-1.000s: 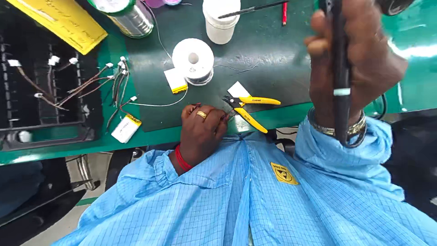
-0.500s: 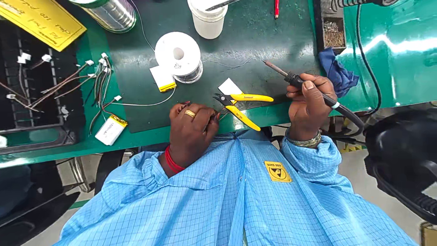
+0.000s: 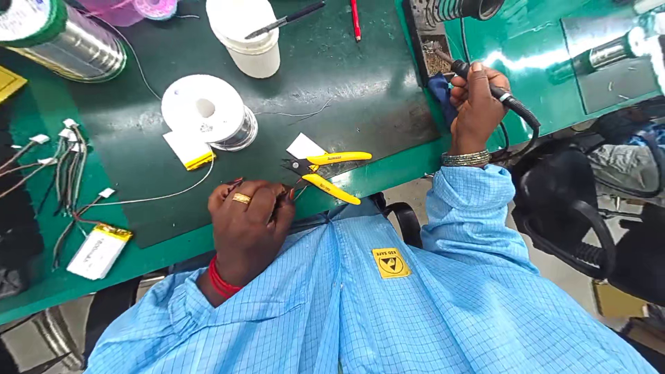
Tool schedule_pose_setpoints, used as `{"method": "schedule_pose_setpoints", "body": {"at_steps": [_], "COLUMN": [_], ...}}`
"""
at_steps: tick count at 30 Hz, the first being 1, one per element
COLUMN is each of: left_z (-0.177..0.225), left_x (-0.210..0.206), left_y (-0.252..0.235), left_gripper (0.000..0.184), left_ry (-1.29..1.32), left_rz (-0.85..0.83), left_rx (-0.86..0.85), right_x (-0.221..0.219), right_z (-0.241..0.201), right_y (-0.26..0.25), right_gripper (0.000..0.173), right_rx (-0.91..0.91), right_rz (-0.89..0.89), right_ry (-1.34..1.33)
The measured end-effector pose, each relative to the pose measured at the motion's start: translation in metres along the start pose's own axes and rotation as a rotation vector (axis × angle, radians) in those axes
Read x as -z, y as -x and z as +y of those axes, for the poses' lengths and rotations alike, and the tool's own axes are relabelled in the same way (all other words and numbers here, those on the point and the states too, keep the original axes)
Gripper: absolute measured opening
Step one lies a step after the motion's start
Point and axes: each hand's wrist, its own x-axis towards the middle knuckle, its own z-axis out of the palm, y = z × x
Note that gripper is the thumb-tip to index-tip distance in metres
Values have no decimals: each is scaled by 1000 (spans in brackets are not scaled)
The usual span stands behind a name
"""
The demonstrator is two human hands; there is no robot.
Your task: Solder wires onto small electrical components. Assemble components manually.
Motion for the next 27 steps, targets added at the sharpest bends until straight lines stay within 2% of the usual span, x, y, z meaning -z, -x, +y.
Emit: {"method": "schedule_pose_setpoints", "body": {"at_steps": [2,6,9,10,12,14,16,20,23,27], "left_z": [0,0,1,1,1,2,2,3,2,2], "left_x": [0,-1,0,0,0,0,0,1,0,0], "left_y": [0,-1,-1,0,-1,0,-1,-1,-1,-1], "left_gripper": [26,27,26,26,25,25,24,20,20,19], "left_ry": [1,2,2,3,-3,-5,-2,2,5,2], "left_rz": [-6,2,-8,-7,-4,-1,3,-2,7,10], "left_rx": [1,-1,7,11,19,23,19,15,9,9], "right_x": [5,13,17,16,13,7,-4,-30,-38,-38], "right_z": [5,10,18,19,14,1,-10,-10,-8,-6], "right_y": [3,7,4,5,16,46,79,119,126,125], "right_gripper": [7,10,14,13,9,7,13,15,16,15], "right_rx": [79,525,711,751,801,686,465,195,110,111], "right_rz": [-28,-15,-63,-80,-98,-191,-308,-421,-428,-417], "right_ry": [68,327,535,539,377,124,-100,-249,-269,-259]}}
